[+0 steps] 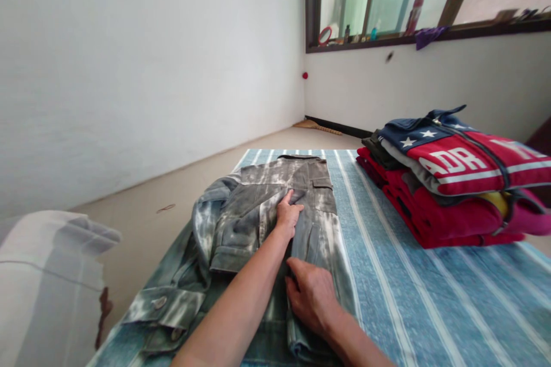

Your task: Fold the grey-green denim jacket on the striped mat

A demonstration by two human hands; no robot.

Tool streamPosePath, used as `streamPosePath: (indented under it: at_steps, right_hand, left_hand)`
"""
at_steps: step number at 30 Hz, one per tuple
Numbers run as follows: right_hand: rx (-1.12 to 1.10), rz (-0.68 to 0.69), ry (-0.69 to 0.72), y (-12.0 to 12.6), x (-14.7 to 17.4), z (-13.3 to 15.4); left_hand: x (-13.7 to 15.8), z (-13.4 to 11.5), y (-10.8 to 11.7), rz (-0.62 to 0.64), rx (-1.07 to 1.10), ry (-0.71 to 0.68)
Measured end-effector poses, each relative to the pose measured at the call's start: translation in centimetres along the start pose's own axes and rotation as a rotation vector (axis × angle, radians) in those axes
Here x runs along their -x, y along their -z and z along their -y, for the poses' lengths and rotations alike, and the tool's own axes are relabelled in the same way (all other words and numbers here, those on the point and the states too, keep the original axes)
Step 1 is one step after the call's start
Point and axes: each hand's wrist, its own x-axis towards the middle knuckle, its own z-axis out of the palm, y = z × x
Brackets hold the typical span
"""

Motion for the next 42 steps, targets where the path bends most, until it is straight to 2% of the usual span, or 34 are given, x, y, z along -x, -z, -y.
streamPosePath:
  at_steps: [4,7,11,14,16,19,22,25,27,32,37,39,42]
  right_hand:
    - [0.057,-0.008,0.024,-0.2,0.1,0.0]
    - [0.082,-0.013,0.030,-0.5,0.0,0.1]
    - [0.066,-0.014,0.038,-0.3,0.1,0.2]
    - [-0.043,-0.020,0.074,1.0,0.4,-0.5]
    - [-0.135,-0.077,0.091,2.3,0.6,-1.6]
    - [-0.201,-0.202,0.098,4.1,0.6,-4.0]
    - [-0.184,-0.272,0.130,4.8,0.2,-6.1]
    - [-0.103,-0.273,0.146,4.1,-0.1,-7.0]
    - [-0.007,-0.201,0.136,3.2,-0.2,-7.1]
    - [0.191,-0.029,0.061,1.5,0.2,-7.3]
    - [0.226,-0.025,0.021,1.7,0.7,-6.4]
    - [0.224,-0.033,0.004,1.7,1.0,-5.4]
    - [0.200,0.027,0.010,1.2,1.5,-3.9]
  left_hand:
    - [0.0,0.4,0.5,0.014,-0.120,-0.137]
    - [0.5,0.7,0.5,0.072,-0.247,-0.214]
    - [0.8,0.5,0.3,0.132,-0.385,-0.224]
    - [1.4,-0.3,1.0,0.138,-0.449,-0.198]
    - [3.1,-0.9,1.9,0.139,-0.476,-0.184]
    - [7.8,-1.4,3.8,0.188,-0.497,-0.263]
    - [13.3,-1.5,5.6,0.368,-0.488,-0.450]
    - [16.6,-1.2,6.9,0.660,-0.497,-0.473]
    - [17.2,-0.8,7.3,0.767,-0.527,-0.473]
    - [17.2,0.6,7.3,0.744,-0.553,-0.491]
    - [17.9,2.7,6.5,0.637,-0.503,-0.491]
    - [18.1,3.2,6.4,0.628,-0.502,-0.470]
    - [18.2,3.3,6.4,0.642,-0.504,-0.444]
